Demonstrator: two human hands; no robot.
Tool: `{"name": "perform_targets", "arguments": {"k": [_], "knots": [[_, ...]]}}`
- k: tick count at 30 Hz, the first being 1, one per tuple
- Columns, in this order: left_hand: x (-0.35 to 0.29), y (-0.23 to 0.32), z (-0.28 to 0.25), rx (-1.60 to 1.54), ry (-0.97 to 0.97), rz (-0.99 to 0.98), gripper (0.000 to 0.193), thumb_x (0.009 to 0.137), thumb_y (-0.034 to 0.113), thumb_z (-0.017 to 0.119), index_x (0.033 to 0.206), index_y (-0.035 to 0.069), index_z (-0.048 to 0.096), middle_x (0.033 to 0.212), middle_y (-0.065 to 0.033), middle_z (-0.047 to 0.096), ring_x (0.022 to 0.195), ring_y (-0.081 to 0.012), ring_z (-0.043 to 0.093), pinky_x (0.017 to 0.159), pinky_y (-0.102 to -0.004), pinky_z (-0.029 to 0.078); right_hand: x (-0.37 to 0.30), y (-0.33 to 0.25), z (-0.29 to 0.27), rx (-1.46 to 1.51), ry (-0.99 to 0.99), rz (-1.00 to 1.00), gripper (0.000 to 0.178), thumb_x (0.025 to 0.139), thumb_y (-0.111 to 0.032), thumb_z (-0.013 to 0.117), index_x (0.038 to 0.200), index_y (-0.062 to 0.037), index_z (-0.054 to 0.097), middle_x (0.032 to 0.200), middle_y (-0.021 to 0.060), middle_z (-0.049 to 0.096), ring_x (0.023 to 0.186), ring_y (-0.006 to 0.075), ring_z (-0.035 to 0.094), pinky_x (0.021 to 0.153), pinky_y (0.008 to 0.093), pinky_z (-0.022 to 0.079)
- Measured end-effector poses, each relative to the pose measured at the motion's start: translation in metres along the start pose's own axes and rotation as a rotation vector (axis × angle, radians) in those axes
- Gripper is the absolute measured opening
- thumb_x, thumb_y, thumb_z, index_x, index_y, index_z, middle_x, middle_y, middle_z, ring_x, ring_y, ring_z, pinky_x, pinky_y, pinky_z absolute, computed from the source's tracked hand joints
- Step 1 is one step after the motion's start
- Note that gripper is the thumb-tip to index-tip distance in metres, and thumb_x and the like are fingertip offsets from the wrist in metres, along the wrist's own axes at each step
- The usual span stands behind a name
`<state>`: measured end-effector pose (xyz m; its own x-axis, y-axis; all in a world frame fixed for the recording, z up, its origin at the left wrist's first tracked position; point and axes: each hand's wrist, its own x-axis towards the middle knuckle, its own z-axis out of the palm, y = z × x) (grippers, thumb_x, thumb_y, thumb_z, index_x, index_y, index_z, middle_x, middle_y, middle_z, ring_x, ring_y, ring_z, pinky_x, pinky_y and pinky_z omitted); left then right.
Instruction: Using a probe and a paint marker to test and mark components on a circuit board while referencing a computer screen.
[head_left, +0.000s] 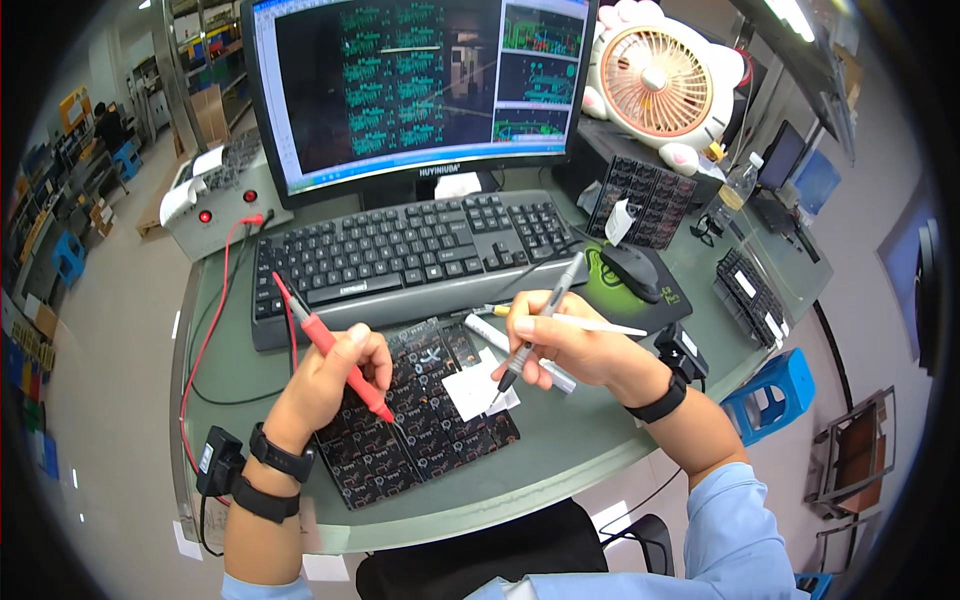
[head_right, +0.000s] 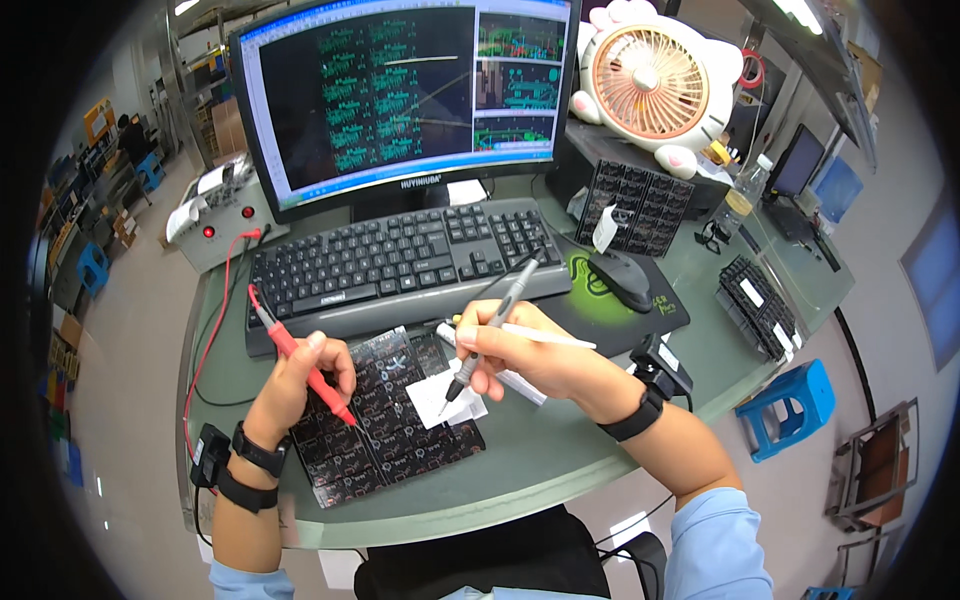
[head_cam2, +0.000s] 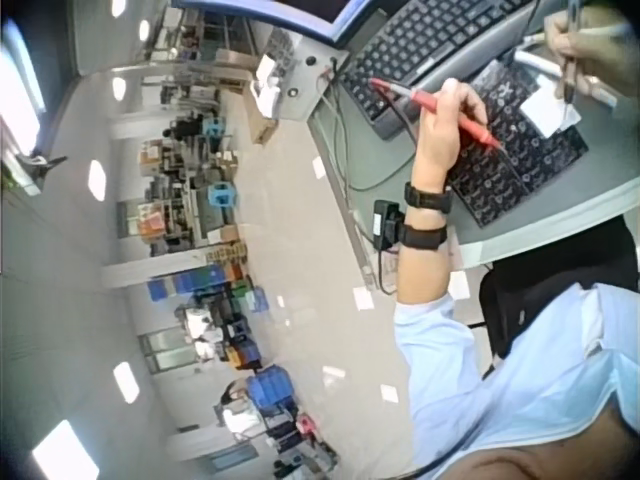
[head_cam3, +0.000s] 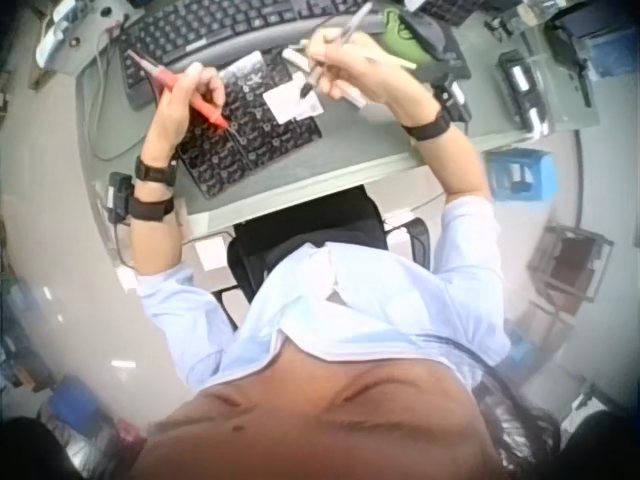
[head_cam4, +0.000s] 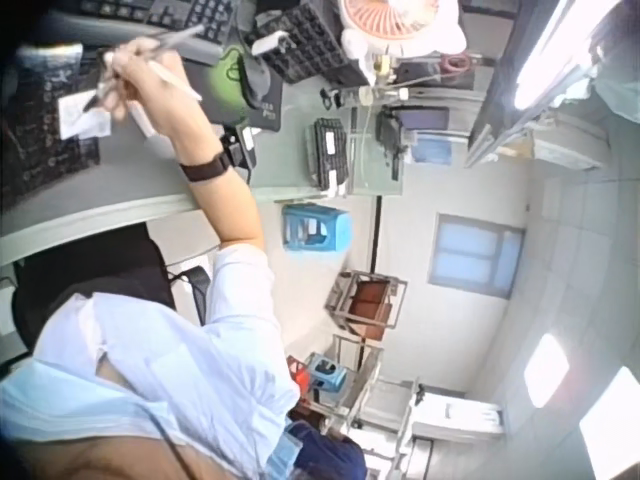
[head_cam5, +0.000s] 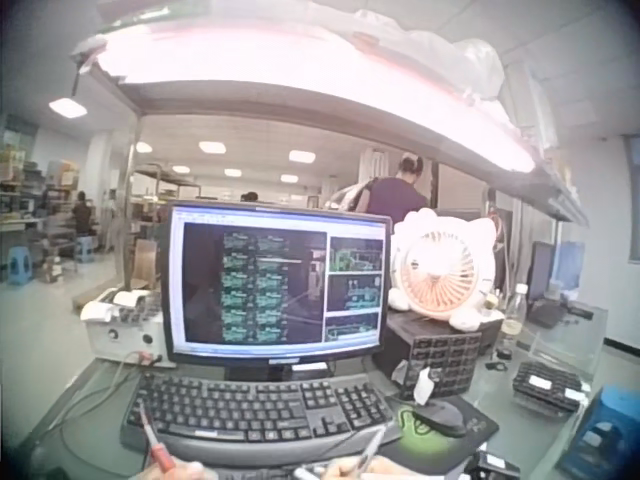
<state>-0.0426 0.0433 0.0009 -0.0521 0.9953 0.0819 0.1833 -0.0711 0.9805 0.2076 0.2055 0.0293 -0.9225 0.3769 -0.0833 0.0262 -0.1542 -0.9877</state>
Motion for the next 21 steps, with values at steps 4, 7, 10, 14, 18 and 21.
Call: {"name": "perform_targets", "arguments": {"k": [4, 7, 10, 14, 18, 21], "knots": [[0.002, 0.0, 0.0, -0.031, -0.008, -0.029, 0.067, 0.1, 0.05, 0.025, 0.068, 0.001, 0.056, 0.064, -0.0051, 0.055, 0.062, -0.0133, 0.051, 0.065, -0.0279, 0.042, -0.008, 0.011, 0.006, 0.071, -0.036, -0.026, 0.026, 0.092, -0.026, 0.066, 0.091, -0.0023, 0.058, 0.076, 0.0052, 0.061, 0.07, 0.0115, 0.064, 0.058, 0.0233, 0.051], [0.001, -0.001, 0.001, -0.039, 0.001, -0.032, 0.068, 0.1, 0.051, 0.023, 0.068, 0.001, 0.056, 0.064, -0.005, 0.055, 0.061, -0.0136, 0.051, 0.066, -0.0282, 0.042, -0.007, 0.01, 0.006, -0.152, -0.035, -0.028, 0.023, 0.088, -0.022, 0.072, 0.087, -0.004, 0.058, 0.077, 0.0027, 0.06, 0.072, 0.0095, 0.062, 0.059, 0.0222, 0.049], [0.001, -0.001, 0.003, -0.048, 0.012, -0.05, 0.068, 0.1, 0.051, 0.024, 0.068, 0.0, 0.056, 0.064, -0.0053, 0.055, 0.061, -0.0137, 0.052, 0.066, -0.028, 0.043, -0.006, 0.026, 0.009, -0.168, 0.019, -0.055, 0.024, 0.085, -0.019, 0.075, 0.083, -0.006, 0.055, 0.076, -0.0005, 0.057, 0.071, 0.0069, 0.059, 0.06, 0.0213, 0.047], [0.001, 0.0, 0.004, -0.037, 0.027, -0.061, 0.068, 0.1, 0.051, 0.024, 0.068, 0.0, 0.056, 0.064, -0.0058, 0.055, 0.061, -0.0139, 0.052, 0.065, -0.0276, 0.043, -0.008, 0.026, 0.016, -0.189, 0.011, -0.076, 0.024, 0.087, -0.017, 0.074, 0.084, -0.006, 0.052, 0.075, -0.0016, 0.055, 0.072, 0.006, 0.058, 0.062, 0.022, 0.047], [0.001, -0.001, 0.002, -0.034, 0.042, -0.057, 0.067, 0.1, 0.05, 0.024, 0.068, 0.0, 0.056, 0.064, -0.0058, 0.054, 0.06, -0.0137, 0.052, 0.064, -0.0274, 0.043, -0.01, 0.023, 0.019, -0.158, -0.069, -0.005, 0.024, 0.088, -0.019, 0.073, 0.085, -0.006, 0.052, 0.076, -0.0019, 0.055, 0.072, 0.006, 0.059, 0.063, 0.0223, 0.047], [0.002, -0.003, 0.003, -0.019, 0.036, -0.076, 0.066, 0.1, 0.048, 0.025, 0.068, 0.0, 0.055, 0.064, -0.0054, 0.054, 0.06, -0.0133, 0.052, 0.064, -0.0274, 0.043, -0.009, 0.029, 0.016, -0.2, -0.036, -0.032, 0.025, 0.088, -0.019, 0.073, 0.085, -0.0067, 0.052, 0.077, -0.0021, 0.055, 0.072, 0.0048, 0.056, 0.063, 0.0214, 0.045]]}}
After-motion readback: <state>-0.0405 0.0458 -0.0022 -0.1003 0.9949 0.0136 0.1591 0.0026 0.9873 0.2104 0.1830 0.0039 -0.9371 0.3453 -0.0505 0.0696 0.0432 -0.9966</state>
